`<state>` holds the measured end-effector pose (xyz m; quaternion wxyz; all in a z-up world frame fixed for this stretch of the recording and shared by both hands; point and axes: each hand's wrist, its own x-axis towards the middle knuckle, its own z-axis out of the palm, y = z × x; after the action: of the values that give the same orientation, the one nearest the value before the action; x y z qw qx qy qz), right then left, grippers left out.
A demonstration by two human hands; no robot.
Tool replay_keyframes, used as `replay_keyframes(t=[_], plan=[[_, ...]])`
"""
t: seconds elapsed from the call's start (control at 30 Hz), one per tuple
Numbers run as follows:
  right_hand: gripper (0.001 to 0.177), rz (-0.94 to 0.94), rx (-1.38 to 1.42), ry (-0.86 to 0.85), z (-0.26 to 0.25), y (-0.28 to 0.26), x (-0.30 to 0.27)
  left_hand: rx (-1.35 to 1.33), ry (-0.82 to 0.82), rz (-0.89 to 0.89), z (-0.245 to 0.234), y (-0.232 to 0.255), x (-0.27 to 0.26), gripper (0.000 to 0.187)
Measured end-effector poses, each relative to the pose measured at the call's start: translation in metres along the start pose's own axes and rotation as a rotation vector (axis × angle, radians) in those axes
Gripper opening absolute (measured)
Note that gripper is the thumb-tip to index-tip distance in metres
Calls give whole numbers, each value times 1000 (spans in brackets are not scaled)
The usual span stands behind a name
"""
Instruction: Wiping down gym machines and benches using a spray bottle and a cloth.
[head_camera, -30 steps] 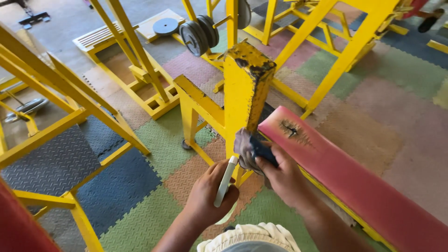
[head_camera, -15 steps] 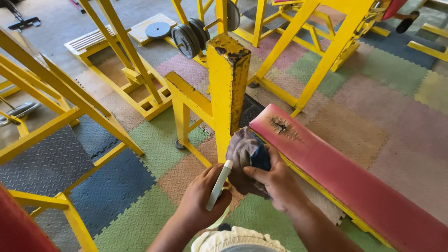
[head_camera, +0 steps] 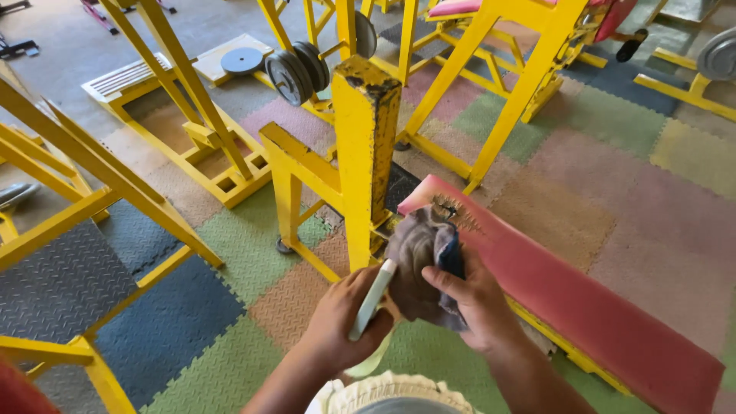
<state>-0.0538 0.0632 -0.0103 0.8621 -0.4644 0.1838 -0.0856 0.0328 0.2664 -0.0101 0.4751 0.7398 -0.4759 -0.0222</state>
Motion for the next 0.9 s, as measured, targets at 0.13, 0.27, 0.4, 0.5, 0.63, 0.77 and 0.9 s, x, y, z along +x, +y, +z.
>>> replay_keyframes(t=[0.13, 0.27, 0.4, 0.5, 0.63, 0.77, 0.9], plan=[[53, -146, -37, 8, 2, 11, 14, -14, -23, 95, -15, -16, 15, 60], [56, -190, -5, 146, 34, 6, 25, -106, -145, -7, -42, -35, 26, 56], [50, -138, 122, 152, 54, 22, 49, -83, -184, -31, -72, -64, 33, 46], [48, -123, 111, 168, 66, 37, 64, -116, -213, -2, -96, -78, 41, 52], [45, -204, 51, 187, 86, 43, 76, -110, -251, 19, -116, -100, 52, 46], [42, -192, 172, 150, 93, 52, 79, -157, -281, 28, -129, -117, 59, 53], [51, -250, 395, 287, 116, 42, 74, -216, -330, 24, -136, -126, 71, 59]])
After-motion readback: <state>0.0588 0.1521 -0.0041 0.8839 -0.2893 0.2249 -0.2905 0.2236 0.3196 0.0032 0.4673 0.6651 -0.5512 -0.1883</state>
